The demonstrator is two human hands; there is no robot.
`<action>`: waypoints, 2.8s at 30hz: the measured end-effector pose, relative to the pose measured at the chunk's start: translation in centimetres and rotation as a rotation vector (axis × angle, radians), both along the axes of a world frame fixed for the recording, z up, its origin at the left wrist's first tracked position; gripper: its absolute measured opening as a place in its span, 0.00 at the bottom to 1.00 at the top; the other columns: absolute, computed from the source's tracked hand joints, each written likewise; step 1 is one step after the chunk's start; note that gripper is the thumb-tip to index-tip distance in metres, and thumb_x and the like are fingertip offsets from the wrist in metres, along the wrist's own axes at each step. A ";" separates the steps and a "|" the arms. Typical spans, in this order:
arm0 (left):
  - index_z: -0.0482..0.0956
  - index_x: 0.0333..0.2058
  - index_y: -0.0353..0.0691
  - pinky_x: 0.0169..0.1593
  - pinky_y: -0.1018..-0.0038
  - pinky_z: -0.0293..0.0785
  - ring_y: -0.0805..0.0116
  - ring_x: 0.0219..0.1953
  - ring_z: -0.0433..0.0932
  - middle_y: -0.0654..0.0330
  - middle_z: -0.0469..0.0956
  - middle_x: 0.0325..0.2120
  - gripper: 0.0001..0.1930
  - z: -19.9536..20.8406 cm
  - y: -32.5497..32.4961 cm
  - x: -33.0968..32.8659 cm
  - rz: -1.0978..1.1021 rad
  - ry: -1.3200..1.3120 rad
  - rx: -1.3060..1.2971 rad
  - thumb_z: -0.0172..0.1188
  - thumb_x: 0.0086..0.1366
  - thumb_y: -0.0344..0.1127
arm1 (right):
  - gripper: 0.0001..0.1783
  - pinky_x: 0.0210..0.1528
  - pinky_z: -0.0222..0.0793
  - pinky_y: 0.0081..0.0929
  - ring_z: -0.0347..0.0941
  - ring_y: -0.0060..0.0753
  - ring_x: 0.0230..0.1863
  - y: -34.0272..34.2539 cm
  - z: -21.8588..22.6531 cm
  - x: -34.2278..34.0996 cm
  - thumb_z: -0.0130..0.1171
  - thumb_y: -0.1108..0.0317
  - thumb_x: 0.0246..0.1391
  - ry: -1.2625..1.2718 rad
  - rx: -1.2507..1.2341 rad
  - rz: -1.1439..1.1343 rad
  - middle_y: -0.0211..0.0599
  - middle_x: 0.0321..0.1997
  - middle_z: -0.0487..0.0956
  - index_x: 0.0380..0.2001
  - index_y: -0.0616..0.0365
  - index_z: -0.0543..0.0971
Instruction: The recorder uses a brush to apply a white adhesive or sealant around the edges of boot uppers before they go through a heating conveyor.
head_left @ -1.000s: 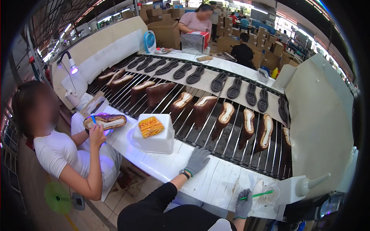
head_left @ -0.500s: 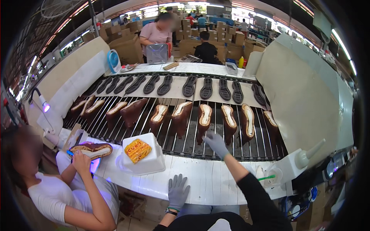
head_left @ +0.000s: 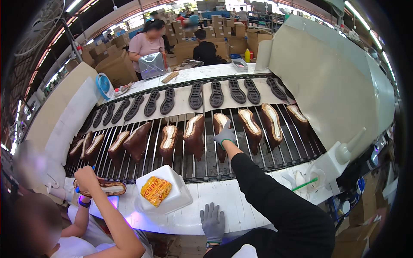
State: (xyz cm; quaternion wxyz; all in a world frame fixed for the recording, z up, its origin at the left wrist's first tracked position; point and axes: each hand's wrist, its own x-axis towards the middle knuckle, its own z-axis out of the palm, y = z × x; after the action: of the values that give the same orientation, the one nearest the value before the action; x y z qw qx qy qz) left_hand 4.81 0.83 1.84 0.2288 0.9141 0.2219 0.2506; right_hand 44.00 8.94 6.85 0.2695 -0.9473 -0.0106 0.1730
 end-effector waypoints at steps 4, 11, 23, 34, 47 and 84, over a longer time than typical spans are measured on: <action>0.82 0.47 0.39 0.66 0.50 0.59 0.47 0.60 0.71 0.50 0.78 0.53 0.15 0.0 0.0 -0.1 -0.007 -0.033 -0.004 0.61 0.63 0.38 | 0.71 0.58 0.73 0.46 0.72 0.58 0.60 -1.1 -0.7 -0.3 0.71 0.50 0.40 -0.007 0.062 0.000 0.63 0.65 0.64 0.74 0.50 0.32; 0.82 0.46 0.39 0.67 0.50 0.60 0.47 0.60 0.72 0.50 0.79 0.52 0.14 -0.1 0.1 -0.5 -0.007 -0.107 -0.061 0.60 0.64 0.37 | 0.69 0.62 0.70 0.45 0.71 0.61 0.62 -3.3 0.7 -2.6 0.72 0.49 0.39 0.008 0.125 0.036 0.66 0.65 0.64 0.74 0.51 0.35; 0.79 0.52 0.36 0.69 0.54 0.57 0.49 0.62 0.70 0.49 0.77 0.54 0.17 0.3 -0.1 -0.4 -0.075 -0.054 -0.143 0.56 0.69 0.38 | 0.53 0.62 0.65 0.31 0.73 0.46 0.60 -20.3 12.4 -10.7 0.72 0.50 0.38 -0.017 0.640 0.629 0.55 0.60 0.74 0.65 0.63 0.63; 0.62 0.63 0.35 0.66 0.59 0.64 0.57 0.60 0.69 0.54 0.70 0.58 0.39 4.5 -5.9 3.7 -0.485 -0.365 -1.709 0.64 0.61 0.52 | 0.39 0.52 0.72 0.26 0.78 0.34 0.48 -36.4 8.2 -25.1 0.63 0.56 0.57 0.082 0.986 0.227 0.40 0.51 0.81 0.67 0.63 0.65; 0.65 0.62 0.31 0.66 0.60 0.60 0.57 0.60 0.68 0.51 0.69 0.61 0.34 0.6 -11.1 4.0 -0.062 -0.451 -0.626 0.68 0.62 0.39 | 0.23 0.39 0.70 0.23 0.73 0.24 0.40 -41.2 -3.0 -26.2 0.56 0.67 0.64 0.062 1.389 -0.790 0.32 0.49 0.78 0.60 0.63 0.71; 0.60 0.67 0.40 0.67 0.62 0.60 0.57 0.65 0.63 0.53 0.63 0.65 0.34 -0.7 -8.7 1.0 -0.445 -0.013 -0.370 0.58 0.68 0.49 | 0.15 0.46 0.74 0.32 0.81 0.40 0.41 -52.3 3.9 -22.1 0.65 0.60 0.52 -0.518 0.105 -0.384 0.40 0.41 0.85 0.43 0.49 0.86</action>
State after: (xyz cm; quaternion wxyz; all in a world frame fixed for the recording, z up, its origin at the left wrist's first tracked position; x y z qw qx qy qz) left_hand 5.80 -7.83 1.12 0.4426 0.8814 0.0565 0.1554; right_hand 21.86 -43.32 10.80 0.3339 -0.9293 0.0913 -0.1284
